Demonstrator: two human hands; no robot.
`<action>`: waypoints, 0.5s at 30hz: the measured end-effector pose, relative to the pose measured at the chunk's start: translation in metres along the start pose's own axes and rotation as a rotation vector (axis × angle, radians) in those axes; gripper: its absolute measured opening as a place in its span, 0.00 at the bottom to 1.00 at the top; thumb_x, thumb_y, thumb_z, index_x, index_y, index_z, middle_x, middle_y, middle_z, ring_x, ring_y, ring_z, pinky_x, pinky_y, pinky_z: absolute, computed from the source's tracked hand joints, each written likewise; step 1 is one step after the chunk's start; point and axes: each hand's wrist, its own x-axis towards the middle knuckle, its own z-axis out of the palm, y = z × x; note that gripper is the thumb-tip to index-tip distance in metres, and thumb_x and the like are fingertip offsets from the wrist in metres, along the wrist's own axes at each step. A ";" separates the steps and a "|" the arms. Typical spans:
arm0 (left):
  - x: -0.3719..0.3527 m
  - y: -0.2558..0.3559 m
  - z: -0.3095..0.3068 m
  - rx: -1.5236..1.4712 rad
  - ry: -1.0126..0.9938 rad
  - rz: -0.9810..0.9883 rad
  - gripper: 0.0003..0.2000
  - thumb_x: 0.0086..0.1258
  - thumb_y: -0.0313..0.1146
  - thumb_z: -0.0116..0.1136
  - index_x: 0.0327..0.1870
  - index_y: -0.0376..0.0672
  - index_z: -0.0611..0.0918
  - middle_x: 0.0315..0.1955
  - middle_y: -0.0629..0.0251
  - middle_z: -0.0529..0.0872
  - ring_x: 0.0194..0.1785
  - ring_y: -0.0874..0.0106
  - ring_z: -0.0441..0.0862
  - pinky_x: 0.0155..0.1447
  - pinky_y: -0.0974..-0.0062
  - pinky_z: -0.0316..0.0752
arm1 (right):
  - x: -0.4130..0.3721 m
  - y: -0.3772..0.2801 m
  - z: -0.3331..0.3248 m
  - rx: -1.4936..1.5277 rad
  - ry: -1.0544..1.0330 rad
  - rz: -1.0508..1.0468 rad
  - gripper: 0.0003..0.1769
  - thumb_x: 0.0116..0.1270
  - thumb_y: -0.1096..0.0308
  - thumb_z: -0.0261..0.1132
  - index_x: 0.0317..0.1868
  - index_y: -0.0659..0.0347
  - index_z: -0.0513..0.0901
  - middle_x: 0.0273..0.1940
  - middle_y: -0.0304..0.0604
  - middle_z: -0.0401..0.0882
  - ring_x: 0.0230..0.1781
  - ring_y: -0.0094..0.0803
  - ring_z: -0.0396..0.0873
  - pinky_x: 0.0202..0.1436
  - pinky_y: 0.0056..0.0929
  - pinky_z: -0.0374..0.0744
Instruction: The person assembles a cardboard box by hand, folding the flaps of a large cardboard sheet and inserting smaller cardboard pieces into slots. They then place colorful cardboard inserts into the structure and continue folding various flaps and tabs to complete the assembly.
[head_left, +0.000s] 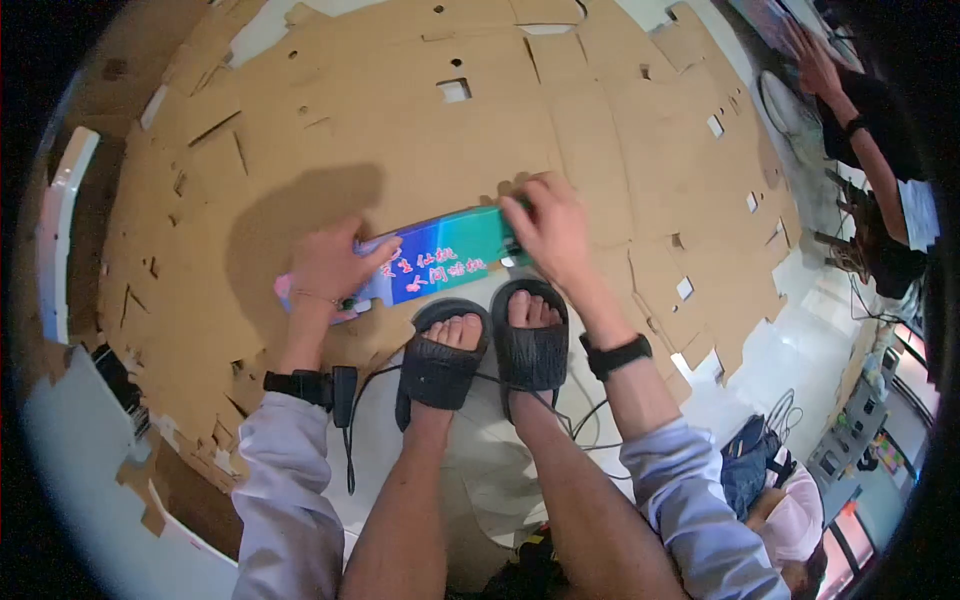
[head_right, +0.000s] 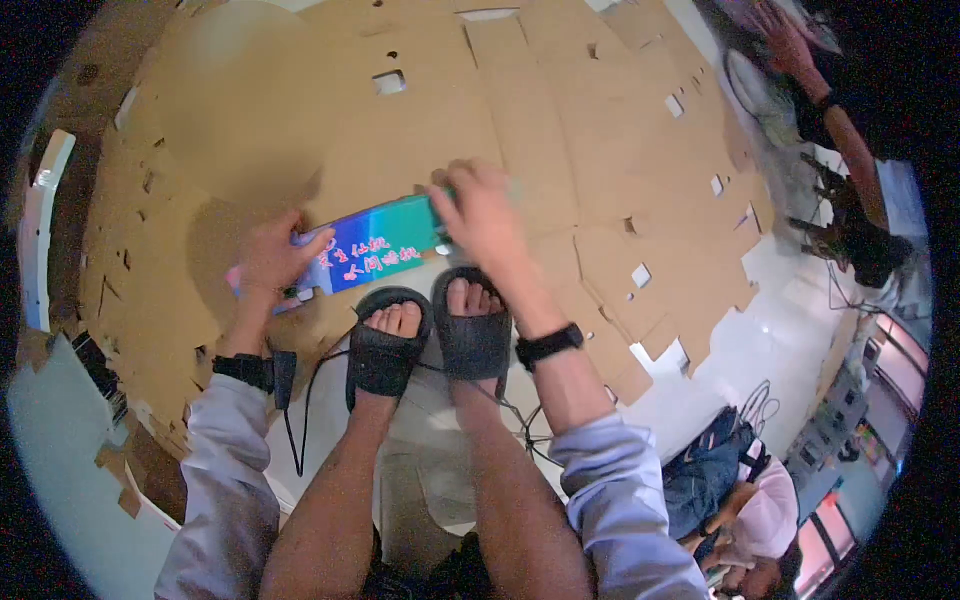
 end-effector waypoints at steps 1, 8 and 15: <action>-0.003 0.000 0.003 -0.030 -0.011 -0.021 0.28 0.54 0.64 0.59 0.32 0.43 0.82 0.24 0.55 0.84 0.32 0.56 0.84 0.39 0.60 0.77 | -0.011 0.006 -0.019 0.016 0.071 0.084 0.15 0.64 0.59 0.62 0.38 0.64 0.79 0.41 0.53 0.77 0.43 0.49 0.76 0.45 0.40 0.75; -0.001 -0.001 -0.002 -0.053 0.037 0.063 0.25 0.54 0.61 0.62 0.29 0.42 0.82 0.23 0.55 0.83 0.31 0.56 0.83 0.36 0.61 0.76 | -0.107 0.083 -0.096 0.613 0.254 1.049 0.14 0.66 0.64 0.60 0.46 0.66 0.77 0.42 0.47 0.77 0.40 0.36 0.77 0.46 0.30 0.75; 0.000 0.000 0.000 -0.046 0.088 0.109 0.24 0.54 0.59 0.63 0.24 0.42 0.81 0.17 0.56 0.81 0.25 0.57 0.81 0.30 0.62 0.75 | -0.096 0.065 -0.061 0.996 0.291 0.751 0.14 0.65 0.61 0.62 0.44 0.64 0.79 0.43 0.46 0.79 0.43 0.38 0.79 0.43 0.35 0.78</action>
